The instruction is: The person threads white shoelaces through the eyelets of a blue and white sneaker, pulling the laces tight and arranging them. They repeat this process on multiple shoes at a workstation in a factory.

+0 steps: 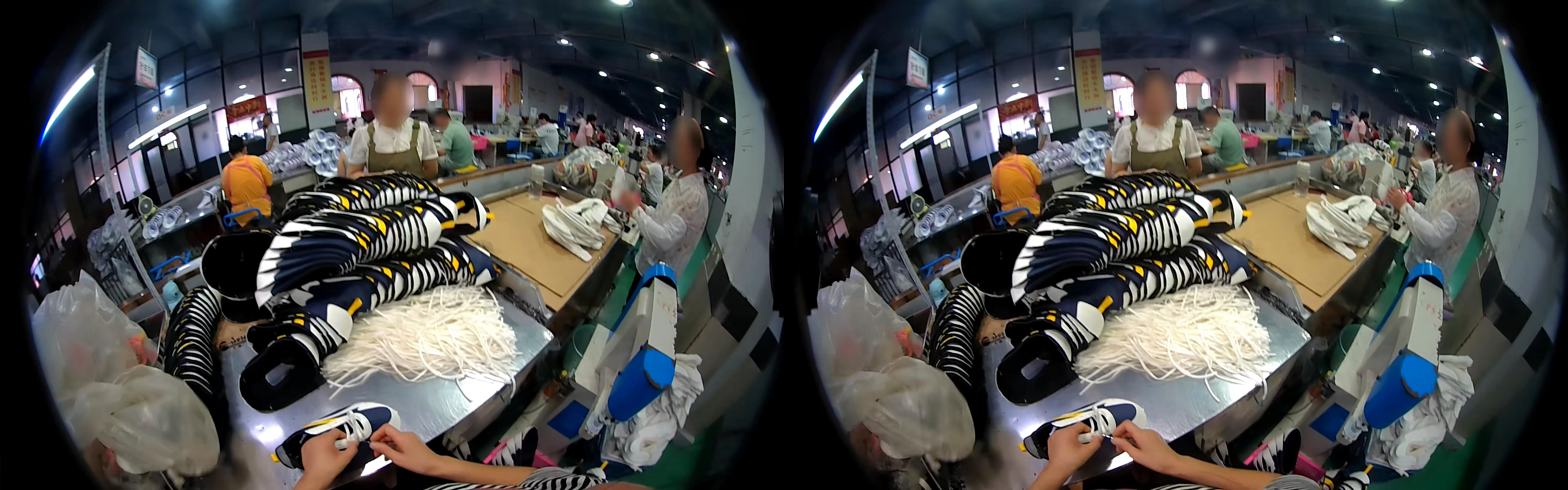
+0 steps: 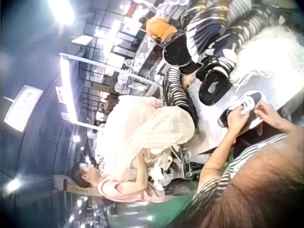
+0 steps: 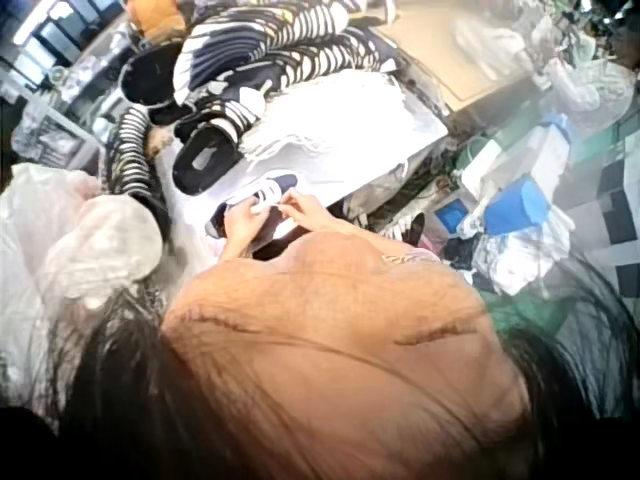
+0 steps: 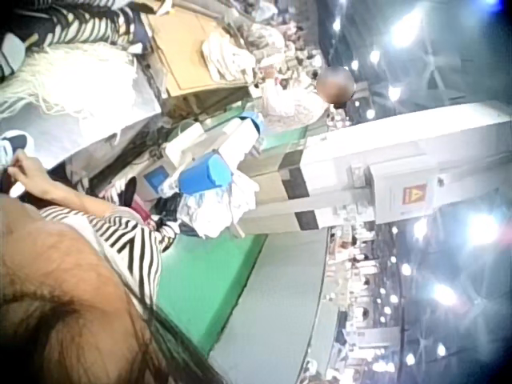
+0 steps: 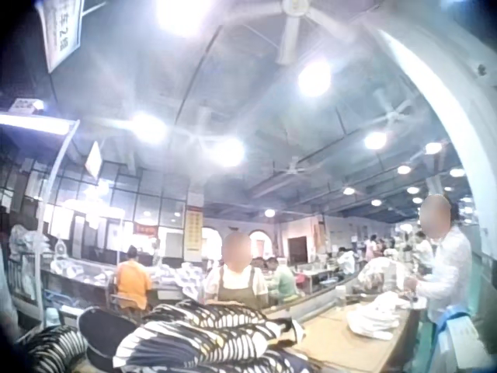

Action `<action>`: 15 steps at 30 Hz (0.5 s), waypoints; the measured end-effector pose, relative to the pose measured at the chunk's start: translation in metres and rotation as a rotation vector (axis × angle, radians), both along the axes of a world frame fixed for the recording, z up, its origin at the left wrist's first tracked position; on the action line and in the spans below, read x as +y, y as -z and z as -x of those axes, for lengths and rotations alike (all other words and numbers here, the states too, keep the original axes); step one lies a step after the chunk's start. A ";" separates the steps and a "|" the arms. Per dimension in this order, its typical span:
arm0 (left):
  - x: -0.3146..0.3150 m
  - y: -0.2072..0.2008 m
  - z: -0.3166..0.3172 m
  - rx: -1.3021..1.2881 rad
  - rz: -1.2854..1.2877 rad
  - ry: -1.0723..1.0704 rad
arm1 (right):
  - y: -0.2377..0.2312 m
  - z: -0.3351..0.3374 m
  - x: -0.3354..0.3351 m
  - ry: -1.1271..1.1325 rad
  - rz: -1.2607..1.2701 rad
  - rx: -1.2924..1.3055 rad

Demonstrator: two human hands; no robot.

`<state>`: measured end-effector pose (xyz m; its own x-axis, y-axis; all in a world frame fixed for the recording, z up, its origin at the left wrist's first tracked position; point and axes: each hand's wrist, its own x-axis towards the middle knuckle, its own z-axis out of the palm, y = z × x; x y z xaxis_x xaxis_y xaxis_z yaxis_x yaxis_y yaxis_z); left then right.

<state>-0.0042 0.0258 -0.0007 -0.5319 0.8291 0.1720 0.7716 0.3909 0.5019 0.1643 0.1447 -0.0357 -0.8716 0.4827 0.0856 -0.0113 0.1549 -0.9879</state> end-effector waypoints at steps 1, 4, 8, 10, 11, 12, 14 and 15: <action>0.001 -0.002 -0.001 -0.022 0.021 0.006 | 0.000 0.000 0.000 0.011 -0.002 -0.007; 0.005 -0.006 -0.002 0.025 -0.017 0.026 | -0.004 0.001 0.002 0.024 0.002 0.021; -0.001 -0.006 0.000 -0.004 -0.029 0.009 | -0.003 0.007 -0.004 0.026 -0.040 0.005; 0.003 -0.005 -0.001 -0.003 -0.007 0.006 | 0.000 0.005 -0.001 0.037 -0.014 -0.013; 0.004 -0.003 -0.001 -0.003 -0.017 0.023 | -0.002 0.003 -0.002 0.042 -0.015 -0.035; 0.002 -0.003 0.000 -0.005 -0.011 0.016 | -0.005 0.004 -0.001 0.042 -0.021 -0.045; 0.001 -0.003 0.001 -0.013 -0.022 0.024 | -0.007 0.005 0.000 0.030 -0.021 -0.044; 0.001 -0.007 -0.001 -0.011 -0.004 0.021 | -0.006 0.005 0.000 0.026 -0.006 -0.050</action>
<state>-0.0028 0.0268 0.0060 -0.5168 0.8391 0.1697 0.7736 0.3728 0.5123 0.1597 0.1447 -0.0302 -0.8620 0.5049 0.0447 0.0427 0.1602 -0.9862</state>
